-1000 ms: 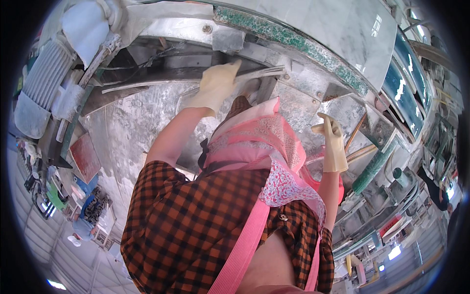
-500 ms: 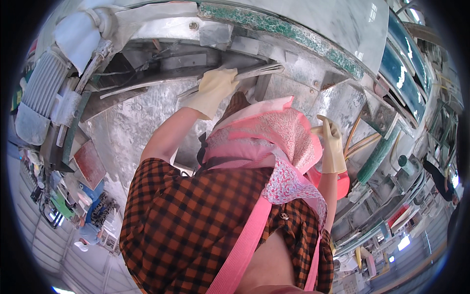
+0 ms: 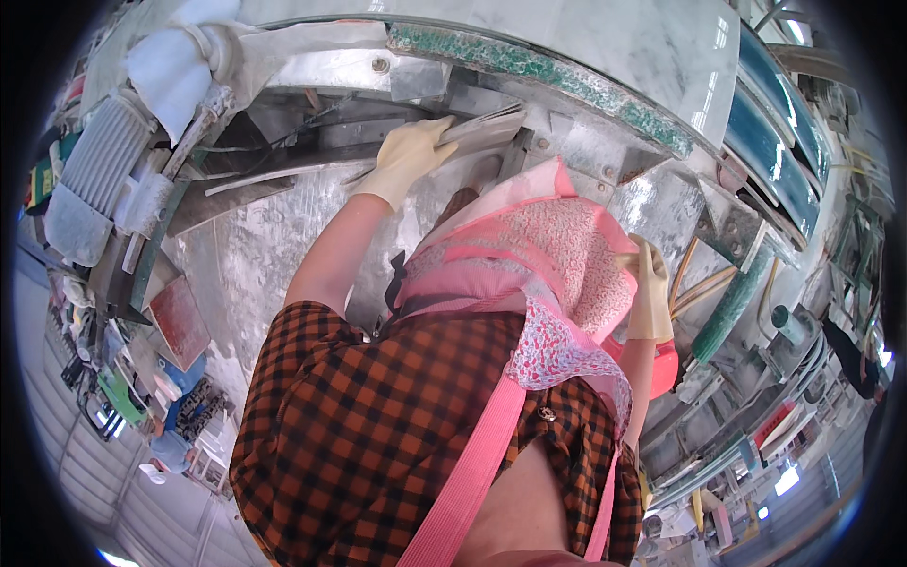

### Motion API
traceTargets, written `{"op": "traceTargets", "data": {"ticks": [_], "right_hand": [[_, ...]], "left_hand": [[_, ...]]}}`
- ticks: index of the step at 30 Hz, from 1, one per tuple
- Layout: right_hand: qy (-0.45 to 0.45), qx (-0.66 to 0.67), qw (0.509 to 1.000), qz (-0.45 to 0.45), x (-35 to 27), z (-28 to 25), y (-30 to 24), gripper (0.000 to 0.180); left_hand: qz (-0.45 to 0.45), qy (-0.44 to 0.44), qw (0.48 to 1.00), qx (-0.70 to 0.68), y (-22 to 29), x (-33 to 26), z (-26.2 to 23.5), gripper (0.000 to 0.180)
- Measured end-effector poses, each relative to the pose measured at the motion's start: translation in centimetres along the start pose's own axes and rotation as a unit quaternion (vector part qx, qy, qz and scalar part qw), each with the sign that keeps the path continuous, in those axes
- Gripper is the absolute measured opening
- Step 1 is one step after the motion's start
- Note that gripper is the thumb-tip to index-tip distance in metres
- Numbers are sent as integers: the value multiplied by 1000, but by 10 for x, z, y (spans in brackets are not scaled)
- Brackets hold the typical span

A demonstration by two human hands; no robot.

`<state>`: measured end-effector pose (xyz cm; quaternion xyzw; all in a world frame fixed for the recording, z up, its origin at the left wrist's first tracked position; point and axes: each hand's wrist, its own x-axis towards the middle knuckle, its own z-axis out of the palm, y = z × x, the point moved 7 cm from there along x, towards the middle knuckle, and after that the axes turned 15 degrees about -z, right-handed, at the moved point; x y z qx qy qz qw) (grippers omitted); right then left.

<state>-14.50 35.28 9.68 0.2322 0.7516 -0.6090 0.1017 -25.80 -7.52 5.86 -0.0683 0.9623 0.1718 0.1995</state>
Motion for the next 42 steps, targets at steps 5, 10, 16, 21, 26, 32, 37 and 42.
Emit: {"op": "traceTargets", "data": {"ticks": [5,10,16,21,26,32,37,42], "right_hand": [[75,-6,997,-15,-25,-54,28,35],[166,33,983,-67,-58,-125,84,37],[223,178,956,-73,-107,-207,168,40],[337,201,920,4,-223,-290,233,50],[503,247,822,102,-315,-343,302,49],[441,214,871,28,-242,-344,266,46],[269,151,946,-97,-123,-302,139,38],[129,58,978,-155,-44,-247,13,35]], "left_hand": [[76,82,992,-55,13,-3,-26,52],[147,272,942,-129,19,-52,-69,38],[-31,326,901,-285,-35,-173,4,33],[-353,186,842,-362,-90,-280,136,37],[-377,158,824,-392,-83,-322,154,36],[-255,190,864,-390,-63,-278,153,33],[-293,132,815,-481,-75,-248,209,36],[-345,61,783,-514,-71,-260,223,41]]}}
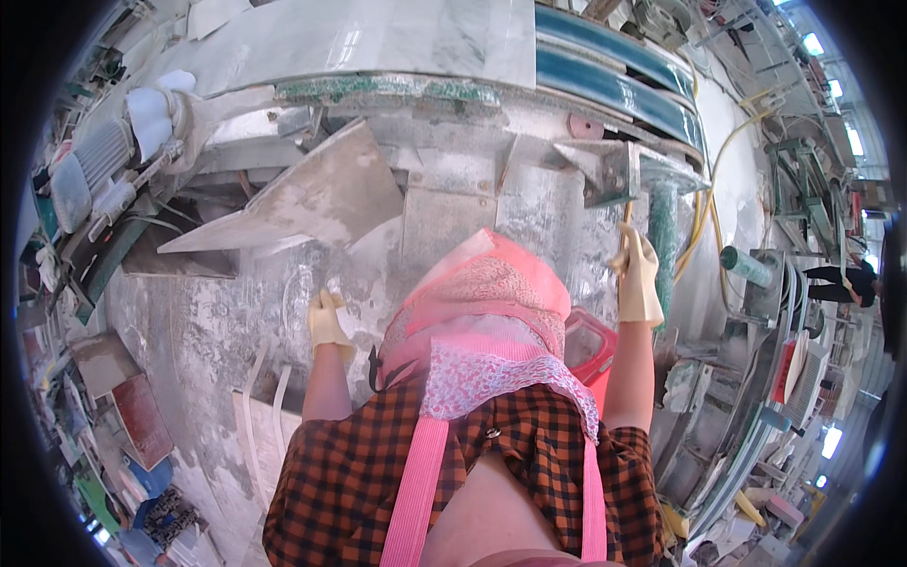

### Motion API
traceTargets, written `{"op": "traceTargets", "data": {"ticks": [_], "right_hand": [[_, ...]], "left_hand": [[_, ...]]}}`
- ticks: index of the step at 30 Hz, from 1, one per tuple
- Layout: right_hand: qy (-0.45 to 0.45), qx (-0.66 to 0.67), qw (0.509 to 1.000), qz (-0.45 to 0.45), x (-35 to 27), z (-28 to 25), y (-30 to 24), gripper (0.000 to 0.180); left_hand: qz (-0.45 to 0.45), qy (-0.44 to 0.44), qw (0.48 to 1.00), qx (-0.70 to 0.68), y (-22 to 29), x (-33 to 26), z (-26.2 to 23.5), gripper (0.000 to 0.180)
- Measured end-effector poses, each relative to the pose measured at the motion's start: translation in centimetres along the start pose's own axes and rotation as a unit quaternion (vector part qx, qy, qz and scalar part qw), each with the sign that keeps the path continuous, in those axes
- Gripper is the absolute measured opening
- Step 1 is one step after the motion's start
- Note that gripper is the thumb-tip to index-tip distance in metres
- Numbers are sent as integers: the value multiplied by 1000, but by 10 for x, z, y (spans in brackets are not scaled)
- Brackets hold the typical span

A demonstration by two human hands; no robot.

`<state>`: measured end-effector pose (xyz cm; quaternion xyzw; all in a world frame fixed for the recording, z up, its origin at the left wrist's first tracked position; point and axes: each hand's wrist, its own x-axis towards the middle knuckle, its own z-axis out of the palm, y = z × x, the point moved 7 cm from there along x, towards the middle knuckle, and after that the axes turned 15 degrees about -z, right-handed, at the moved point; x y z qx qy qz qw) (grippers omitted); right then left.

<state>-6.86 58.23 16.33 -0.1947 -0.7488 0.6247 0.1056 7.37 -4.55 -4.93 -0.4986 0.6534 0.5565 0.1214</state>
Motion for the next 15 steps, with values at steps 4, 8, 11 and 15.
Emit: {"op": "traceTargets", "data": {"ticks": [4,8,11,15], "right_hand": [[-106,11,993,-58,65,73,-61,34],[-192,-51,971,-132,147,133,-91,36],[-250,-155,924,-245,228,179,-100,37],[-169,-383,771,-480,306,241,-112,48]], "left_hand": [[-19,26,998,-62,5,-21,-1,51],[-31,67,989,-129,-6,-33,15,54],[-76,100,978,-167,-28,-42,42,56],[-78,182,967,-162,-47,-82,85,54]]}}
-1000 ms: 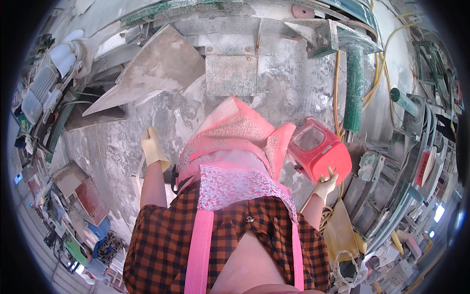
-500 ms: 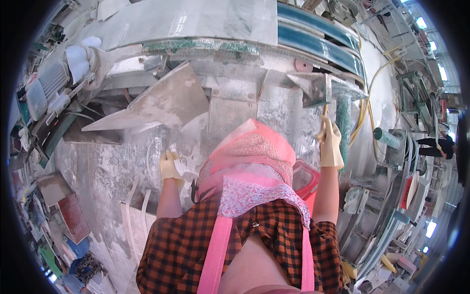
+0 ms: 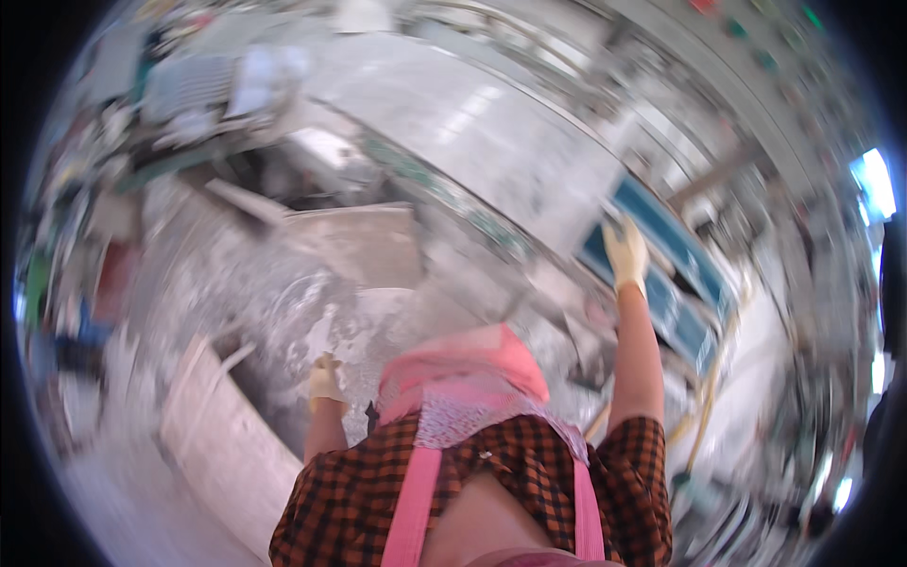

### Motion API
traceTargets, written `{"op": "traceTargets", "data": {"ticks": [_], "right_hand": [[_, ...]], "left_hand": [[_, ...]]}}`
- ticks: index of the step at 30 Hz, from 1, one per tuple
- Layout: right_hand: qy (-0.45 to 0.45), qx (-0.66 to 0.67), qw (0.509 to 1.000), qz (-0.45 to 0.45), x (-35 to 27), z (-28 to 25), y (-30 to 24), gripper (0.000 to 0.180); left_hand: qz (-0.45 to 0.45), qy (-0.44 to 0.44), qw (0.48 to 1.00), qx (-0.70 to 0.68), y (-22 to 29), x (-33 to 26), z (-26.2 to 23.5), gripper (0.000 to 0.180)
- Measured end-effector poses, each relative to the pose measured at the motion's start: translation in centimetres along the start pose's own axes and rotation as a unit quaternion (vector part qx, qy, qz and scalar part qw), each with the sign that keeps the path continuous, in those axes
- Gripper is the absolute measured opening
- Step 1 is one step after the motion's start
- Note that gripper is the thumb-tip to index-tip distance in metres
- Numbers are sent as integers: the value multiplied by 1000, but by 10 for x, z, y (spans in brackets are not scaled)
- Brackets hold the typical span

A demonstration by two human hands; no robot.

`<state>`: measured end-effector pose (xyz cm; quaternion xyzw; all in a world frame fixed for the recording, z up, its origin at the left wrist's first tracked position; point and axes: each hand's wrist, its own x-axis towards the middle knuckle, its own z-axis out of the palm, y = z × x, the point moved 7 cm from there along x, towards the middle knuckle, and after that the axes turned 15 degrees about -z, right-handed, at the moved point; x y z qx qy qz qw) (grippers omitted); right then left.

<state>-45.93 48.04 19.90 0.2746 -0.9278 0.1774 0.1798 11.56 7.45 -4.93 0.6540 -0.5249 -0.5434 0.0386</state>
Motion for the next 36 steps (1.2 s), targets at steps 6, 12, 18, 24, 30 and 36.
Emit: {"op": "traceTargets", "data": {"ticks": [6,12,18,24,30,36], "right_hand": [[-129,-3,992,-10,48,56,5,57],[-128,179,968,123,52,78,31,65],[39,481,813,326,37,99,62,71],[-5,591,784,193,58,89,6,53],[20,585,795,159,51,90,-26,63],[6,581,797,162,50,87,-25,53]], "left_hand": [[-55,80,993,66,-51,-95,-7,52],[-98,100,989,39,-81,-129,-37,49],[-77,85,993,32,-35,-128,-25,56],[-64,89,994,16,-3,-133,-27,60],[-62,114,991,19,-39,-120,-26,58],[-70,108,992,-5,-50,-130,-23,60]]}}
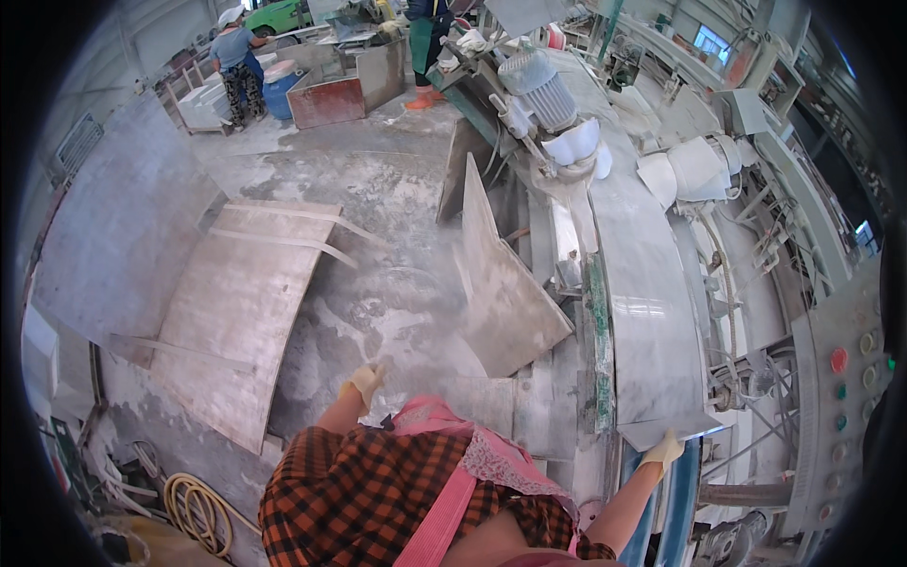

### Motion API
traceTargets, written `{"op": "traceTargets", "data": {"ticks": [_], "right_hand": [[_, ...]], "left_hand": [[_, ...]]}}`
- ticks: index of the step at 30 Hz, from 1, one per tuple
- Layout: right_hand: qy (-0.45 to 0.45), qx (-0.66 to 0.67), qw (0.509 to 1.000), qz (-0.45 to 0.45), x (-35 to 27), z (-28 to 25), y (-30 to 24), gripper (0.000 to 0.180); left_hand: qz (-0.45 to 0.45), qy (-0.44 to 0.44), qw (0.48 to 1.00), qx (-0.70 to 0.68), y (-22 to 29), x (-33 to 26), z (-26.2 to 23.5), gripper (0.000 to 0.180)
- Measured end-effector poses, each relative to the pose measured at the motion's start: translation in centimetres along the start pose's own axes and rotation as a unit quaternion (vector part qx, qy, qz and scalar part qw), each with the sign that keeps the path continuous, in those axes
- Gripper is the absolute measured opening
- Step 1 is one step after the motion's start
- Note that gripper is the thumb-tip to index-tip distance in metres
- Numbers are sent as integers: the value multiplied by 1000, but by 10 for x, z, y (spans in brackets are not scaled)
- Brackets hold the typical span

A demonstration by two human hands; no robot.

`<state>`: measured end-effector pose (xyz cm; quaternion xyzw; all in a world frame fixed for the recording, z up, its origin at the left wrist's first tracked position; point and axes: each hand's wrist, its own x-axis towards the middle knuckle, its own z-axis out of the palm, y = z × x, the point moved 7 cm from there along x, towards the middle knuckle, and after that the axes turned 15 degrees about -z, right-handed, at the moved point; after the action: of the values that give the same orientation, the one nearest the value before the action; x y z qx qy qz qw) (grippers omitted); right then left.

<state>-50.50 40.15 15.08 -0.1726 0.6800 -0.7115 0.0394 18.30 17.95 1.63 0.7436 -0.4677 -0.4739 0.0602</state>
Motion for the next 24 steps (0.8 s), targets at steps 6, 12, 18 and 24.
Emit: {"op": "traceTargets", "data": {"ticks": [6,12,18,24], "right_hand": [[-113,-167,978,45,14,-62,-42,48],[-212,-409,885,-72,5,-89,-50,51],[-136,-427,893,-44,-15,-89,-51,58],[-141,-449,881,-47,-17,-84,-59,60]], "left_hand": [[-38,-20,998,49,26,-4,-5,61],[3,-76,997,15,43,22,20,62],[6,-65,997,35,43,39,33,62],[23,-72,997,-2,29,36,32,62]]}}
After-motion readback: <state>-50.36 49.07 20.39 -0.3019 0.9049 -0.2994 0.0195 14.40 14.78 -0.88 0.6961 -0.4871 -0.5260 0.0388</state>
